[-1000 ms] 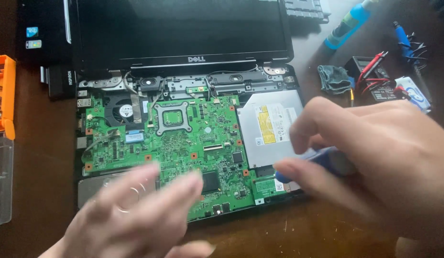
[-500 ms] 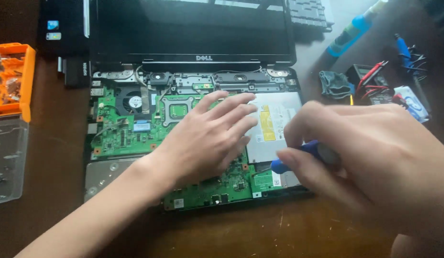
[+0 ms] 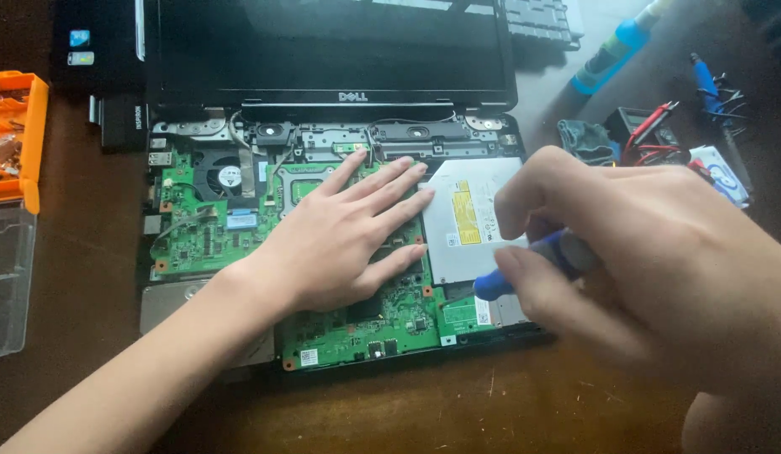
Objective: Disassembling a laptop by unscrewing internal components and removing the metal shielding to access the motherboard.
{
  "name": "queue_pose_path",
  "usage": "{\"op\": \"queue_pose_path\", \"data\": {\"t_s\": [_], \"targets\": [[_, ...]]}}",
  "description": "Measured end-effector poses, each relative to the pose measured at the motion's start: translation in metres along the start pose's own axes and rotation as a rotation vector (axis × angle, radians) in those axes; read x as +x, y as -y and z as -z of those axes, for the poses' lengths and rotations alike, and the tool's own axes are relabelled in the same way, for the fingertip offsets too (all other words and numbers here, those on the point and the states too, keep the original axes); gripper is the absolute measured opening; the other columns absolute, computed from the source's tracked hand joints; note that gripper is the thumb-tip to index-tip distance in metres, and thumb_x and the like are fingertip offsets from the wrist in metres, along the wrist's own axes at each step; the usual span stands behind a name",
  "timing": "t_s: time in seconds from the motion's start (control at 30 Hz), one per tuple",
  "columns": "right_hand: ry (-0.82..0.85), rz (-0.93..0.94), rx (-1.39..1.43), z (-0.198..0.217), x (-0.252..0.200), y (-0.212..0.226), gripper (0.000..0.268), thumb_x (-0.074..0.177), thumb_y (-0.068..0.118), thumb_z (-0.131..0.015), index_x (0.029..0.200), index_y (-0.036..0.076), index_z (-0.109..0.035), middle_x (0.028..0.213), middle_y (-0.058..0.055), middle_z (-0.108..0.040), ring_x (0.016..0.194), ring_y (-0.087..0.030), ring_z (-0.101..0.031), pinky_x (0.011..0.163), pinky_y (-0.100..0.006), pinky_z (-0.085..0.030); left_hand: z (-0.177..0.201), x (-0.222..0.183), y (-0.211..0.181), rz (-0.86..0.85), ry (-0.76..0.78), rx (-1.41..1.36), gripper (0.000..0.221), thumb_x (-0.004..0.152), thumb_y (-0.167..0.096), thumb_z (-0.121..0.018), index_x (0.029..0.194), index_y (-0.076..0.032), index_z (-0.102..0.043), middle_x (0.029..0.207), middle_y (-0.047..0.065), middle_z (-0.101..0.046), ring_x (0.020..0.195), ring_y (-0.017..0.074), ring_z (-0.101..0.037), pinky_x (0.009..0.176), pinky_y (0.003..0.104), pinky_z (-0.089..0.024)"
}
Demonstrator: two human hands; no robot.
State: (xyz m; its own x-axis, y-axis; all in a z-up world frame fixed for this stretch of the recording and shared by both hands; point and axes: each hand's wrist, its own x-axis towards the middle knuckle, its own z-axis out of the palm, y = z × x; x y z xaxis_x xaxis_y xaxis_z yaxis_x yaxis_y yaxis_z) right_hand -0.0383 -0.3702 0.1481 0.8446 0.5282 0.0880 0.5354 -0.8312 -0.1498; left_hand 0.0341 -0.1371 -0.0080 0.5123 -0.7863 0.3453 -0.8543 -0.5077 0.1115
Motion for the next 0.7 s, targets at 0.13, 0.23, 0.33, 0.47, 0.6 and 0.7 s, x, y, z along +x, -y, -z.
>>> {"op": "queue_pose_path", "data": {"t_s": [0.13,0.23,0.33,0.47,0.6,0.7], "targets": [[0.036,0.036,0.005,0.0035,-0.0018,0.0014,0.016,0.088,0.035,-0.062,0.094,0.020,-0.057,0.062,0.007,-0.063,0.043,-0.023,-0.052,0.047,-0.037,-0.044,0.0005,-0.0016,-0.0024,0.016,0.005,-0.005,0.067,0.109,-0.053,-0.029,0.156,-0.007,-0.039,0.163,0.018,-0.036,0.154,0.0285,-0.027,0.127,0.053,-0.010],[-0.015,0.079,-0.021,0.0032,-0.0031,0.0014,0.032,0.089,0.054,-0.063,0.088,0.022,-0.057,0.046,0.006,-0.058,0.035,-0.021,-0.052,0.042,-0.035,-0.037,-0.0002,-0.0006,-0.0028,0.019,-0.005,-0.011,0.067,0.109,-0.052,-0.031,0.156,-0.006,-0.039,0.163,0.018,-0.036,0.154,0.0287,-0.028,0.126,0.053,-0.011],[-0.036,-0.033,-0.043,-0.0001,-0.0037,0.0014,0.026,0.093,0.047,-0.065,0.087,0.023,-0.059,0.049,0.007,-0.066,0.031,-0.023,-0.048,0.039,-0.036,-0.038,-0.0013,-0.0009,-0.0026,0.024,0.008,-0.002,0.067,0.109,-0.054,-0.029,0.157,-0.007,-0.039,0.163,0.018,-0.035,0.154,0.0282,-0.027,0.126,0.052,-0.010],[-0.054,-0.005,0.007,-0.0014,-0.0035,0.0050,0.025,0.089,0.033,-0.070,0.101,0.017,-0.055,0.071,0.008,-0.073,0.045,-0.021,-0.058,0.048,-0.036,-0.046,-0.0017,-0.0021,-0.0022,0.021,-0.013,0.002,0.067,0.108,-0.053,-0.031,0.156,-0.007,-0.041,0.162,0.018,-0.038,0.153,0.0291,-0.030,0.126,0.053,-0.012],[-0.063,-0.018,-0.106,-0.0019,-0.0040,0.0029,0.043,0.084,0.062,-0.064,0.095,0.020,-0.059,0.060,0.005,-0.071,0.043,-0.026,-0.060,0.048,-0.038,-0.043,-0.0029,-0.0020,-0.0024,0.017,-0.035,0.001,0.066,0.108,-0.052,-0.032,0.155,-0.007,-0.043,0.162,0.018,-0.040,0.153,0.0294,-0.032,0.126,0.053,-0.013],[-0.069,-0.037,-0.068,-0.0019,-0.0024,0.0058,0.028,0.091,0.048,-0.067,0.092,0.022,-0.059,0.057,0.013,-0.077,0.031,-0.023,-0.055,0.041,-0.035,-0.044,-0.0029,-0.0020,-0.0024,0.022,-0.016,0.003,0.067,0.108,-0.053,-0.031,0.156,-0.007,-0.040,0.163,0.017,-0.038,0.153,0.0292,-0.030,0.126,0.053,-0.012]]}}
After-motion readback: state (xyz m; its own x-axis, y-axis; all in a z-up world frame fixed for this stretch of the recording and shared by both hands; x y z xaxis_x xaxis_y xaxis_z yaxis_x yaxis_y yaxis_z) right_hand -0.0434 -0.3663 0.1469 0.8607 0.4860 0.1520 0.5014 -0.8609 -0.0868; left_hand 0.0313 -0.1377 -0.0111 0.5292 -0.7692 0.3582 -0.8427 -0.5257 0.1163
